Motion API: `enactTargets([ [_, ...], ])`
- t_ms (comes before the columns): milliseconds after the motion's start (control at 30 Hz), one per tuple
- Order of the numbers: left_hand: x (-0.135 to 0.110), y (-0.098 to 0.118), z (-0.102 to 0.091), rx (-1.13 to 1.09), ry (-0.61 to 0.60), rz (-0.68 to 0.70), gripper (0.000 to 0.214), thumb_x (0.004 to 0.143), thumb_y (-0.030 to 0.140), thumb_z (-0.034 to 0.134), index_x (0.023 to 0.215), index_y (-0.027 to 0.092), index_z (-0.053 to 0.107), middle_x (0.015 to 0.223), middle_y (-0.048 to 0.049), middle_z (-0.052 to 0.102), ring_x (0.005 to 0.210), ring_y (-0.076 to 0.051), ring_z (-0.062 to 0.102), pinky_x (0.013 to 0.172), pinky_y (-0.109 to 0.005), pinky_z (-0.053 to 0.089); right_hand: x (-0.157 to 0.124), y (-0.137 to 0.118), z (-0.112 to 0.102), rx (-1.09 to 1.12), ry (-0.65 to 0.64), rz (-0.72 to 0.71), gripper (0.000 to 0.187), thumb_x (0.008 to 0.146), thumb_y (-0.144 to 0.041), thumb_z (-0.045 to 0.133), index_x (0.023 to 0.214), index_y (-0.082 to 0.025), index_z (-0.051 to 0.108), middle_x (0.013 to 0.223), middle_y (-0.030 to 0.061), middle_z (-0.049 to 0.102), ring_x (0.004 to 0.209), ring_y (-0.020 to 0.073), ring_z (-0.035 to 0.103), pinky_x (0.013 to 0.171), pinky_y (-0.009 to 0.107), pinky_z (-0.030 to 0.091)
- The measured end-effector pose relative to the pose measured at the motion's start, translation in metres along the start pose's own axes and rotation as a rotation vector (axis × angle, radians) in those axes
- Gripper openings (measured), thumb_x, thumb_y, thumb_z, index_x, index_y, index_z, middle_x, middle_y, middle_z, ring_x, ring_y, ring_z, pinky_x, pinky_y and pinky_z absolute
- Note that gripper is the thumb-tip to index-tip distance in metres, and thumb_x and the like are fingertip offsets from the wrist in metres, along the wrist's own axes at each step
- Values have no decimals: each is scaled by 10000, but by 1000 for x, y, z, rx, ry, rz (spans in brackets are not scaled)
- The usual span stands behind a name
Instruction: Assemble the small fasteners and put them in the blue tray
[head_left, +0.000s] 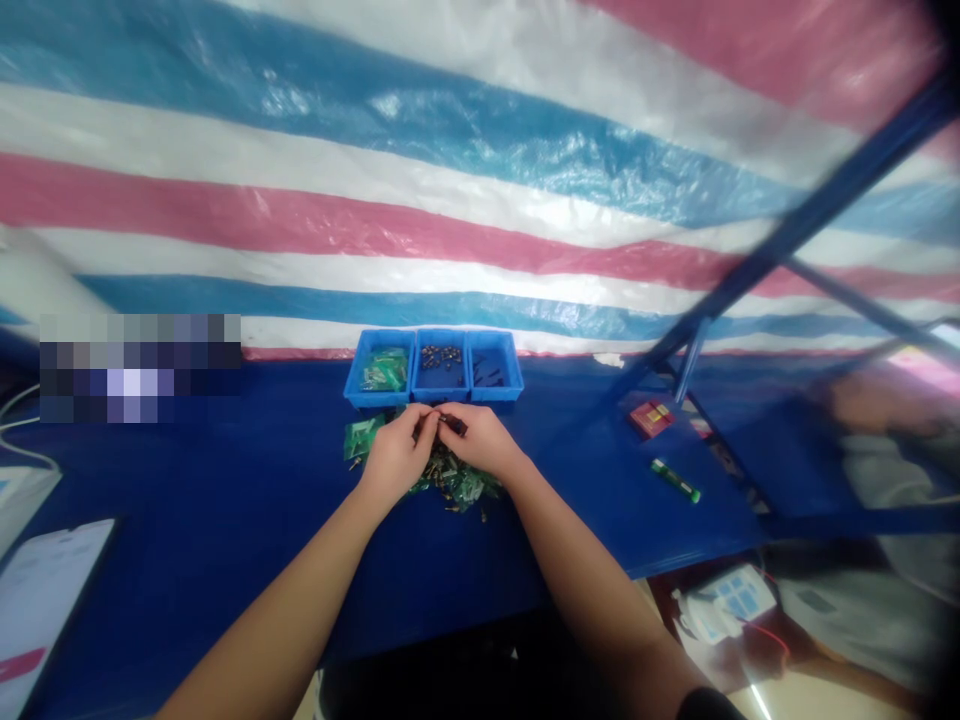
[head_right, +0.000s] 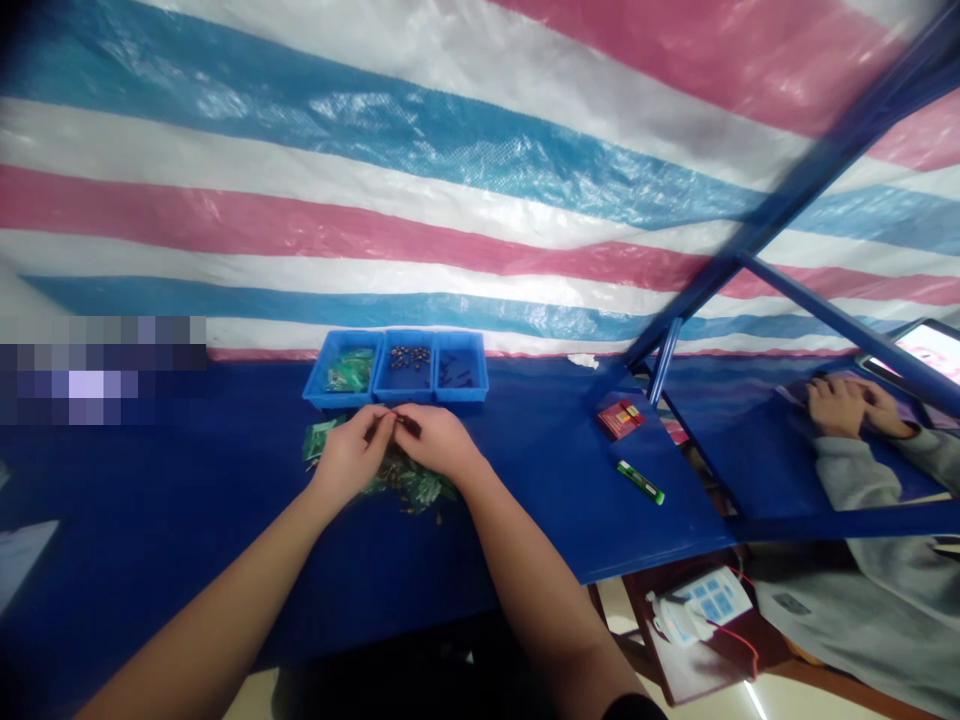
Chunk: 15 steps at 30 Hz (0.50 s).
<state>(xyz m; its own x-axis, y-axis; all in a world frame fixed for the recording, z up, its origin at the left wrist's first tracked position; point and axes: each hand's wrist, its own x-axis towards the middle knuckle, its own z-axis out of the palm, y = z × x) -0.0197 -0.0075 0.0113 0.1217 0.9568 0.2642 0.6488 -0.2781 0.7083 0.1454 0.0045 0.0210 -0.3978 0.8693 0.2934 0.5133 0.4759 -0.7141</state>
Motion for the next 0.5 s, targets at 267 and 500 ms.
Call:
enactTargets([
  [267, 0, 0, 1, -6, 9, -6, 279, 946, 439, 459, 961, 219, 630, 759, 7, 681, 592, -137, 599, 596, -246, 437, 0, 0, 0, -9, 1, 10, 217, 911, -207, 529, 1061, -228, 684, 928, 14, 723, 797, 147, 645, 723, 240, 472],
  [500, 0, -2, 1, -11, -3, -11, 278, 946, 441, 463, 973, 220, 630, 756, 6, 684, 587, -142, 603, 591, -251, 439, 1, 0, -1, 2, -5, 0, 212, 917, -207, 527, 1056, -223, 686, 937, 17, 727, 809, 150, 654, 737, 246, 479],
])
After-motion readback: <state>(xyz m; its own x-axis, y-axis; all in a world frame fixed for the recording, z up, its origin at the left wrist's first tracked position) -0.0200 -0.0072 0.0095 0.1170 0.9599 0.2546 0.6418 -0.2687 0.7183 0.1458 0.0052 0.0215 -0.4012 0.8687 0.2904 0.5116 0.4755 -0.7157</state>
